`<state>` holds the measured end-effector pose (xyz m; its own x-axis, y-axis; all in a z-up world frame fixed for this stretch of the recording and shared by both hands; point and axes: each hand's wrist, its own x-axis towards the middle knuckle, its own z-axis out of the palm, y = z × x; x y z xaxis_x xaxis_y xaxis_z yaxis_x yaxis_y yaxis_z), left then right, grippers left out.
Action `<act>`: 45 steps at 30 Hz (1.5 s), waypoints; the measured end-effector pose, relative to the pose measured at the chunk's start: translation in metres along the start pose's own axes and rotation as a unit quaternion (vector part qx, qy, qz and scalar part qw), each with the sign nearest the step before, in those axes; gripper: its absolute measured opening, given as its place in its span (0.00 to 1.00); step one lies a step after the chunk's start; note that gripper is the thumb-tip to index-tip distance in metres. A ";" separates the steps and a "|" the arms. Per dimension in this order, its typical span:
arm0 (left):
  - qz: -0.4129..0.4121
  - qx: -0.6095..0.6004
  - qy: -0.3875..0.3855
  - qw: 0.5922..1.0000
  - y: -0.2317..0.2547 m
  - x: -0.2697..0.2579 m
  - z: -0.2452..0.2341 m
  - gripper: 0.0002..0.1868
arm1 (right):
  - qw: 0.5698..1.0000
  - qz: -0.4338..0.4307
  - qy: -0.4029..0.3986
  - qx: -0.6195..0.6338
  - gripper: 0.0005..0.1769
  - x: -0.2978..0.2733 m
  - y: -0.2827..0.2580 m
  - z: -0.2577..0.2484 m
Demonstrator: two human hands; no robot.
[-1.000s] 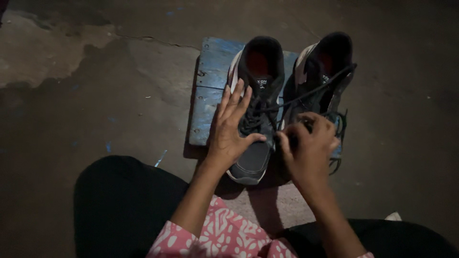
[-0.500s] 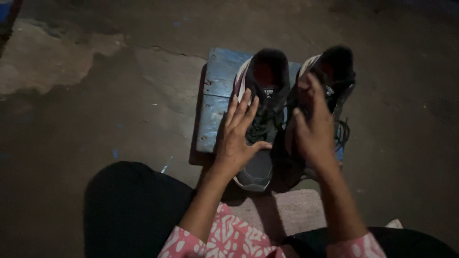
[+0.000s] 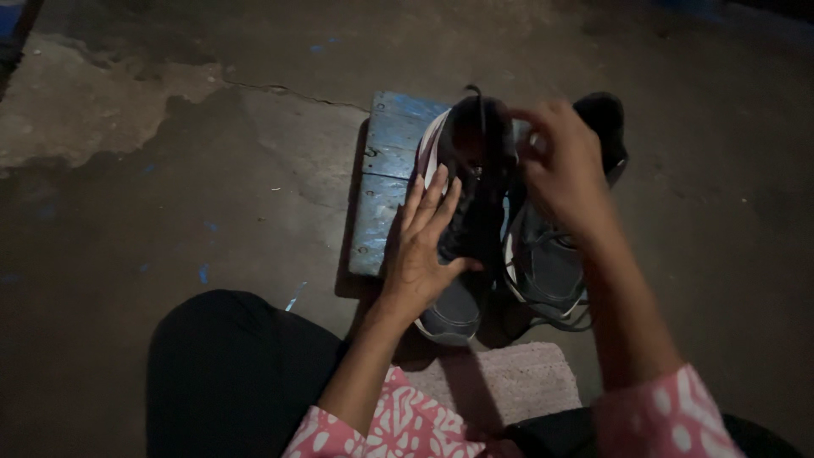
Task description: The person unlaces one black sneaker, then begins to re-lace it. The second sneaker remains on the blue box. The person threads the laces through the eyelets and pulls them tight.
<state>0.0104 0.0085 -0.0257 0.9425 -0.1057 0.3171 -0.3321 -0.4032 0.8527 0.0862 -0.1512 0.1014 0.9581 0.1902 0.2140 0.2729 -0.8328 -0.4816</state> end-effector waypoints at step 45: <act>0.047 0.175 0.111 0.977 0.050 0.003 -0.006 0.13 | 0.974 0.077 0.083 0.194 0.28 -0.104 0.014 0.060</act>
<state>-0.0030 -0.0064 0.0202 0.8642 0.0260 0.5025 -0.3476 -0.6913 0.6335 -0.0047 -0.1510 0.0213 0.9721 -0.0346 0.2319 0.1697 -0.5789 -0.7976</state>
